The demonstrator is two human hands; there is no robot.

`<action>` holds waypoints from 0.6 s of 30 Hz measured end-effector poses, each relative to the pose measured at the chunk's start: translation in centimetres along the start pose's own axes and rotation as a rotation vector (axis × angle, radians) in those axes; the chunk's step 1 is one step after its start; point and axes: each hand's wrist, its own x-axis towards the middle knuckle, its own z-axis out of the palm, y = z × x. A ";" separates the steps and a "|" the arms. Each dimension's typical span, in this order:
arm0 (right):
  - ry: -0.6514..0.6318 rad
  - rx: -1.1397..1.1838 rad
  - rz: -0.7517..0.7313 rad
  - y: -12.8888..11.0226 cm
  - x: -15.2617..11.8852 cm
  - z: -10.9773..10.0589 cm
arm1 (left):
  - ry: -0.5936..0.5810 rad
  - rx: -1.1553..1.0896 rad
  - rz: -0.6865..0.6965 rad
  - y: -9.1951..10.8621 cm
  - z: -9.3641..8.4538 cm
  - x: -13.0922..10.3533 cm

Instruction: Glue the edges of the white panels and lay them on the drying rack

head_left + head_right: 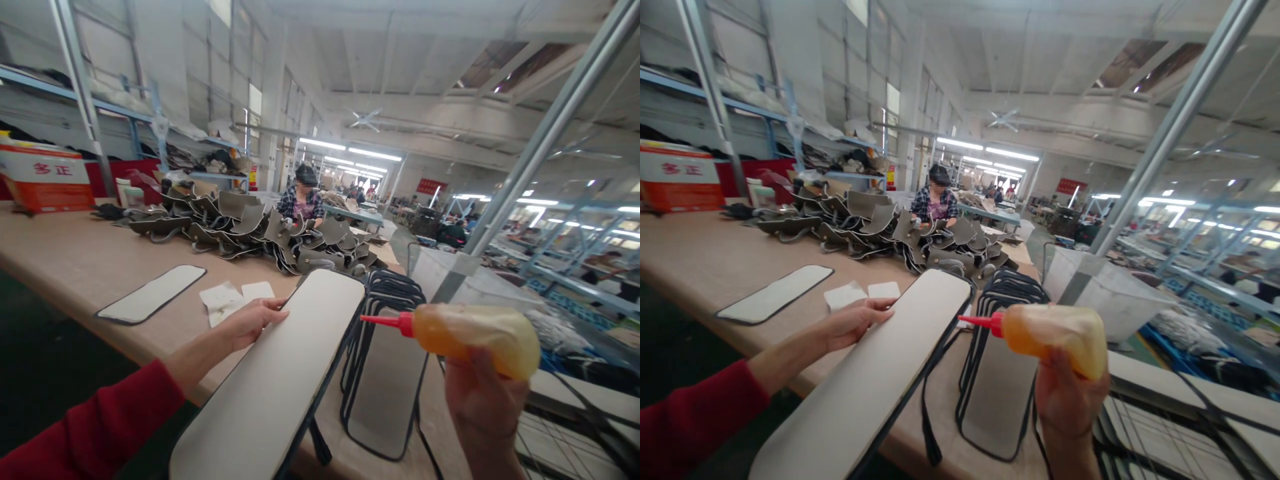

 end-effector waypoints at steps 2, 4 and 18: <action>0.015 0.024 -0.023 0.5 1.3 0.2 | -0.014 0.003 -0.007 0.0 0.3 -0.5; 0.023 0.028 -0.029 1.0 1.8 0.0 | -0.009 -0.002 -0.012 0.1 0.7 -0.8; -0.223 0.028 0.402 -0.1 -5.7 -5.4 | 0.075 0.014 0.036 -0.9 0.1 0.8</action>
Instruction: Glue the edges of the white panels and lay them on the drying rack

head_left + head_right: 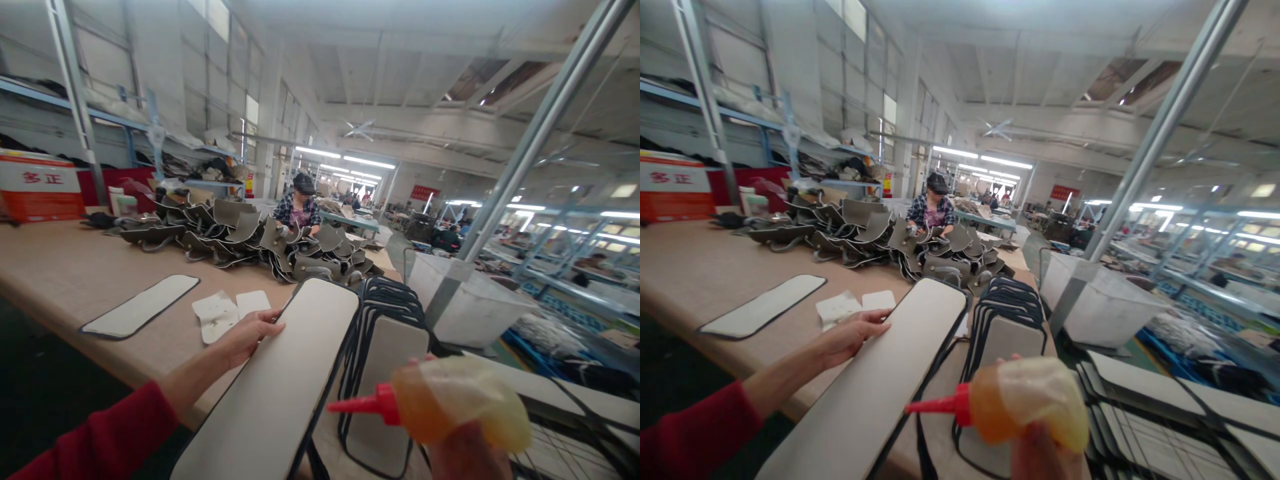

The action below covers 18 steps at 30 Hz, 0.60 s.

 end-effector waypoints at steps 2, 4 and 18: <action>0.188 -0.022 -0.118 -1.6 1.4 0.8 | 0.008 0.009 0.024 -0.3 -0.1 -0.2; 0.298 -0.034 -0.173 -2.8 2.5 1.5 | 0.010 0.011 0.035 -0.6 -0.2 -0.5; 0.307 0.010 -0.317 -4.9 6.2 1.7 | -0.035 0.021 -0.050 -0.3 0.1 -3.1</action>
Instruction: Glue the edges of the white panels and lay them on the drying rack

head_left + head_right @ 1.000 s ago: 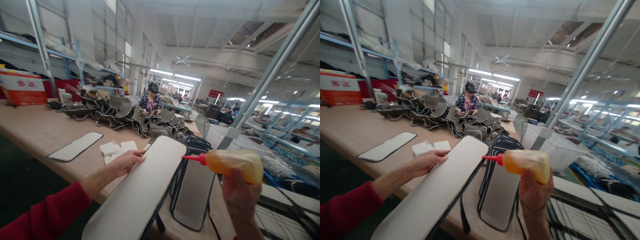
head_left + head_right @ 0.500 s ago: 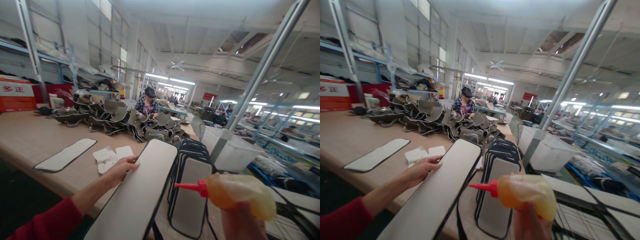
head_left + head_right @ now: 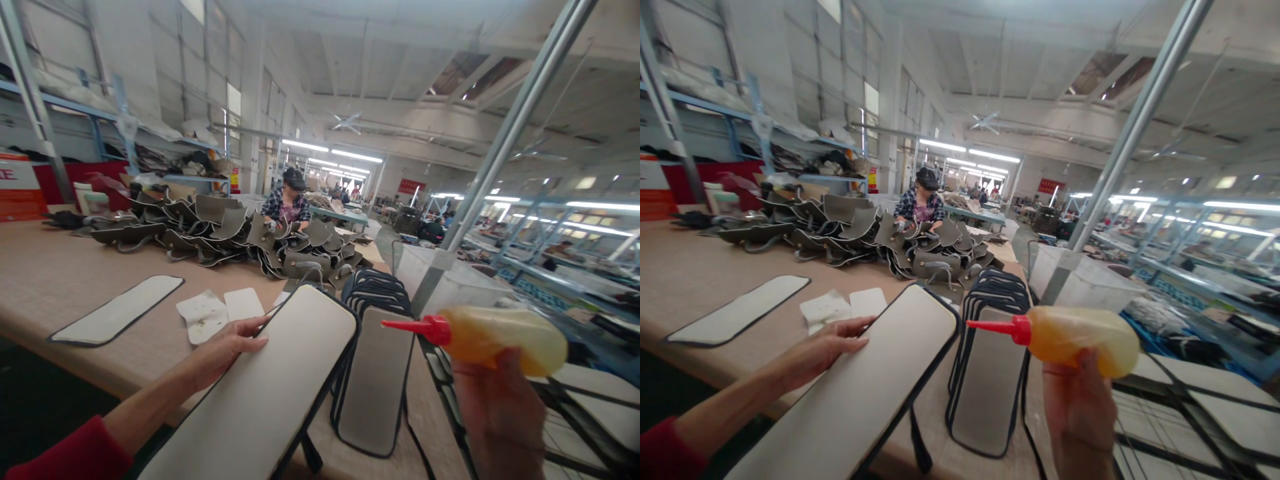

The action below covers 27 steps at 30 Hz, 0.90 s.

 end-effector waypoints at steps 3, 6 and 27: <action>-0.002 -0.017 0.073 0.6 0.1 -0.2 | -0.006 0.025 -0.021 0.2 0.0 -0.7; -0.015 -0.041 0.090 0.7 -0.3 -0.2 | -0.035 0.044 -0.024 0.2 -0.2 -0.9; -0.211 -0.083 0.193 6.7 -6.5 1.3 | 0.092 -0.079 -0.054 0.5 0.5 3.8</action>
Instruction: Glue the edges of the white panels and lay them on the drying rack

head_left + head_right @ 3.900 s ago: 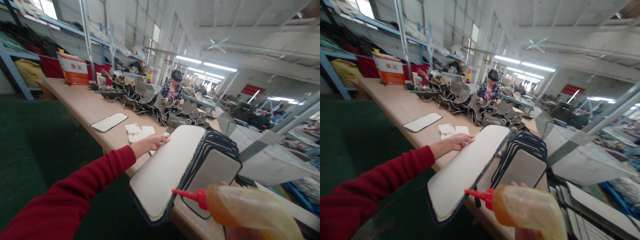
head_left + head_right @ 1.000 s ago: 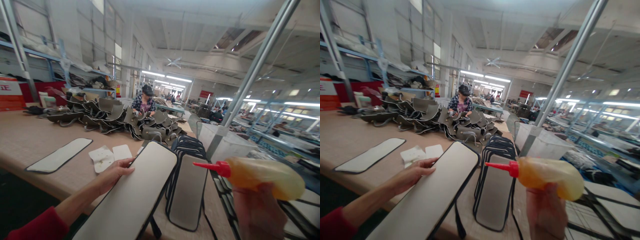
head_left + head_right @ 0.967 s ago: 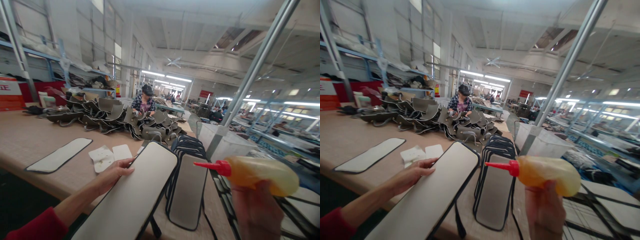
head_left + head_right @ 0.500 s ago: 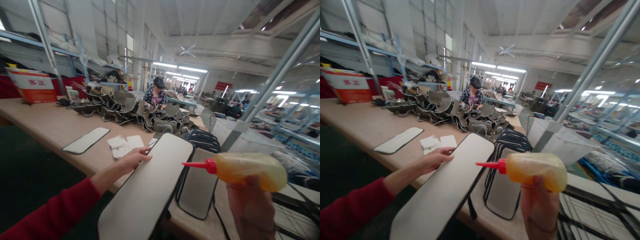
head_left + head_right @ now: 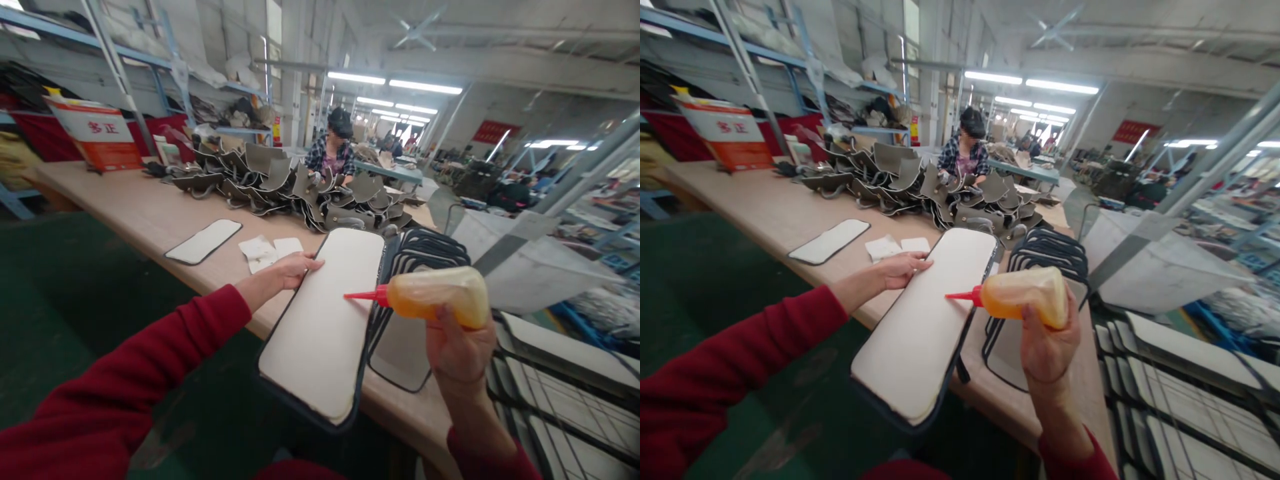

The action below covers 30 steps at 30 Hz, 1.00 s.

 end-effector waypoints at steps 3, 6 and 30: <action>-0.083 -0.027 0.110 -0.1 -2.3 -1.1 | 0.005 -0.017 0.009 -0.1 -0.6 0.5; -0.239 -0.044 0.247 -0.6 -4.1 -2.1 | 0.023 -0.033 0.023 -0.1 -1.1 0.7; -0.098 -0.062 0.208 -3.8 -3.6 -3.4 | 0.035 -0.077 0.004 0.4 -2.2 1.6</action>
